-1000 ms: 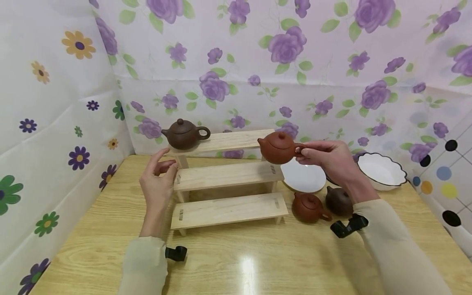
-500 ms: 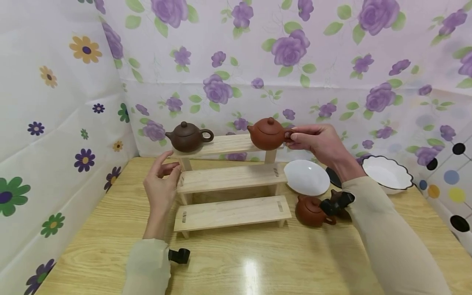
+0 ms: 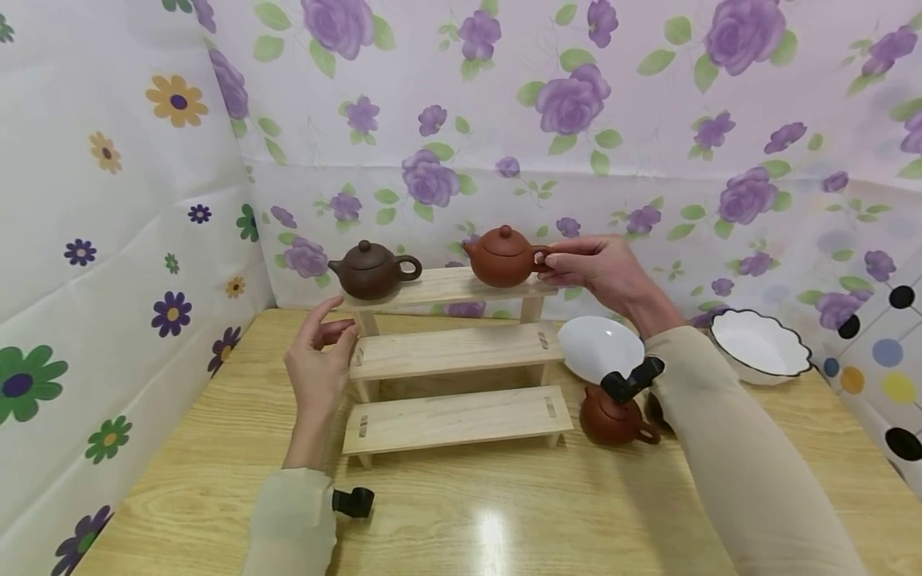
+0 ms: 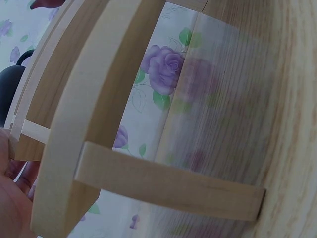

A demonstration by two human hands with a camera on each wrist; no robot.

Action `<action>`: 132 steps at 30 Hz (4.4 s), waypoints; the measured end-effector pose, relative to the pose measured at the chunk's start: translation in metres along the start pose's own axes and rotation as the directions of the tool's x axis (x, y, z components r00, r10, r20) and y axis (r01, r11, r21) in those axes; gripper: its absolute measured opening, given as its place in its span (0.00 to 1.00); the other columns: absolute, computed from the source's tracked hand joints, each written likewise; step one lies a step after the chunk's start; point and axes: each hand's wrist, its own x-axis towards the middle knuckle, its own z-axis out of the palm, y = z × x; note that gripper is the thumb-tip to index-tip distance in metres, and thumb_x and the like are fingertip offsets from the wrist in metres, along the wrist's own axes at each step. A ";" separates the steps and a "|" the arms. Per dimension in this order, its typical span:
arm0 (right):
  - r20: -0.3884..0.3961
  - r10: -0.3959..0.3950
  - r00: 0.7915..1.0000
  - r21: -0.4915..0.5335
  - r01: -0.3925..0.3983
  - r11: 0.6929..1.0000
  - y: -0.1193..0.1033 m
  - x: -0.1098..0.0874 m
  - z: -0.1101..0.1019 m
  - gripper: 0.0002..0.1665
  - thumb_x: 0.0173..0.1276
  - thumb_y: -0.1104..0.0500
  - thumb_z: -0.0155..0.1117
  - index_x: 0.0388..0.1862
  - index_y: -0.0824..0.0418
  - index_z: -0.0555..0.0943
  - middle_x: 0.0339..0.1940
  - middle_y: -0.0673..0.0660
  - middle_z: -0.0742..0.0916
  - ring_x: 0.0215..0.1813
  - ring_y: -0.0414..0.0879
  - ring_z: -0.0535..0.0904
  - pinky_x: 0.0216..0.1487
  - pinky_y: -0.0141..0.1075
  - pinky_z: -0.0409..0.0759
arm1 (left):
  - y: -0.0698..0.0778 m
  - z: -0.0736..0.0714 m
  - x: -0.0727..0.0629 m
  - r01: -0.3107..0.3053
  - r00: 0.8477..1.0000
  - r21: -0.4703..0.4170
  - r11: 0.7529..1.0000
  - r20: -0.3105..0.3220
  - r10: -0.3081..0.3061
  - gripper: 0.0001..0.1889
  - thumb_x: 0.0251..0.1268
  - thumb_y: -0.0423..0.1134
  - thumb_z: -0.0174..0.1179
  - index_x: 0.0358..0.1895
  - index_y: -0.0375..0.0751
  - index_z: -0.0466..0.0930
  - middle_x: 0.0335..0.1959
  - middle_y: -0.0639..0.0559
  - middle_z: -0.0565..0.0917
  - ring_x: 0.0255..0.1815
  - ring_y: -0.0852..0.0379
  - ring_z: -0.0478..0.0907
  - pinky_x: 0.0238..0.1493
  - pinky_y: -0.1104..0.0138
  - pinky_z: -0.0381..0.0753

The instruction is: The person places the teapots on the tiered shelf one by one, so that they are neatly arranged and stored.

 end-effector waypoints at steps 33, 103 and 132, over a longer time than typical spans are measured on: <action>0.001 0.083 0.997 -0.152 -0.082 0.985 0.005 0.024 0.011 0.15 0.74 0.70 0.68 0.56 0.73 0.87 0.41 0.57 0.94 0.42 0.49 0.94 0.46 0.39 0.91 | -0.001 0.000 0.000 -0.009 1.000 -0.006 1.000 -0.009 0.009 0.23 0.66 0.26 0.72 0.62 0.49 0.88 0.38 0.36 0.92 0.32 0.74 0.82 0.29 0.82 0.75; -0.339 -0.073 0.938 -0.548 -0.134 0.826 0.002 -0.150 -0.047 0.15 0.75 0.52 0.72 0.53 0.60 0.91 0.36 0.44 0.94 0.37 0.44 0.93 0.44 0.33 0.90 | -0.005 -0.050 -0.041 0.144 0.893 0.048 0.988 0.424 -0.151 0.21 0.69 0.39 0.73 0.64 0.44 0.86 0.67 0.50 0.85 0.50 0.71 0.86 0.44 0.75 0.87; -0.352 0.003 0.936 -0.582 -0.222 0.783 0.065 -0.224 -0.060 0.21 0.73 0.57 0.74 0.56 0.72 0.87 0.43 0.39 0.92 0.40 0.44 0.93 0.43 0.36 0.91 | -0.005 -0.052 -0.045 0.135 0.907 0.147 0.980 0.379 -0.182 0.29 0.64 0.37 0.77 0.69 0.47 0.83 0.62 0.42 0.86 0.42 0.73 0.87 0.43 0.79 0.86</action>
